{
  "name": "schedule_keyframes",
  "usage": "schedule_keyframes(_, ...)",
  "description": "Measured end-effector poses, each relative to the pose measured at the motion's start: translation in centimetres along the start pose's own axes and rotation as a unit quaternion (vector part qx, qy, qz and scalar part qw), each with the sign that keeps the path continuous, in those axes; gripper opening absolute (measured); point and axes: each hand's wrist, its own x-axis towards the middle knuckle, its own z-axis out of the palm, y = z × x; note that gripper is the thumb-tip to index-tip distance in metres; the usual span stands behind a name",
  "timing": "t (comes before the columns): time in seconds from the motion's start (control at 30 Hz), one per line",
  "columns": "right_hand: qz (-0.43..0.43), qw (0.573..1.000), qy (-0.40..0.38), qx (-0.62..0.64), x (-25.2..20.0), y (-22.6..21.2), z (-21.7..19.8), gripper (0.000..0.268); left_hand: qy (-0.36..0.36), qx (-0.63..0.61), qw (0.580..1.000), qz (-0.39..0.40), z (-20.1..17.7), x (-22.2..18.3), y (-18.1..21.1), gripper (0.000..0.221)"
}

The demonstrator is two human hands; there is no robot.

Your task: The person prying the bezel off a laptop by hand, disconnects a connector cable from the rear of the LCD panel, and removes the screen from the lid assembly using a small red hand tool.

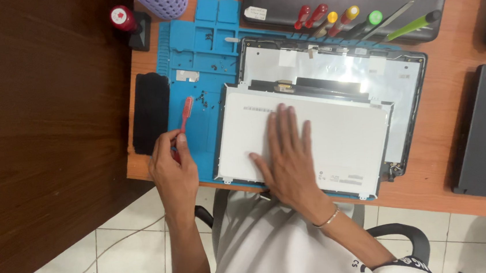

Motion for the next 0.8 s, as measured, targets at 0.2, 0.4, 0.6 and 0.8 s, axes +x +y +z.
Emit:
schedule_keyframes(0.2, -0.231, 0.959, -0.119, 0.117, 0.8, -2.6, 1.5, 0.069, 0.002, -0.011, 1.000, 0.029, 0.0, 0.2, -1.1, 0.025)
schedule_keyframes(0.4, -0.051, 0.999, 0.003, 0.002, 2.3, -2.4, 1.6, 0.080, -0.012, -0.013, 1.000, 0.003, -0.3, 0.2, -1.3, 0.025)
schedule_keyframes(0.6, -0.086, 0.993, 0.017, 0.074, 3.3, -2.8, 1.6, 0.073, -0.002, -0.032, 0.999, 0.011, -0.6, 0.3, -1.2, 0.022)
schedule_keyframes(0.8, -0.151, 0.984, -0.055, 0.073, 4.6, -2.7, 1.5, 0.057, -0.025, -0.027, 0.999, 0.019, -0.1, 0.8, -0.8, 0.024)
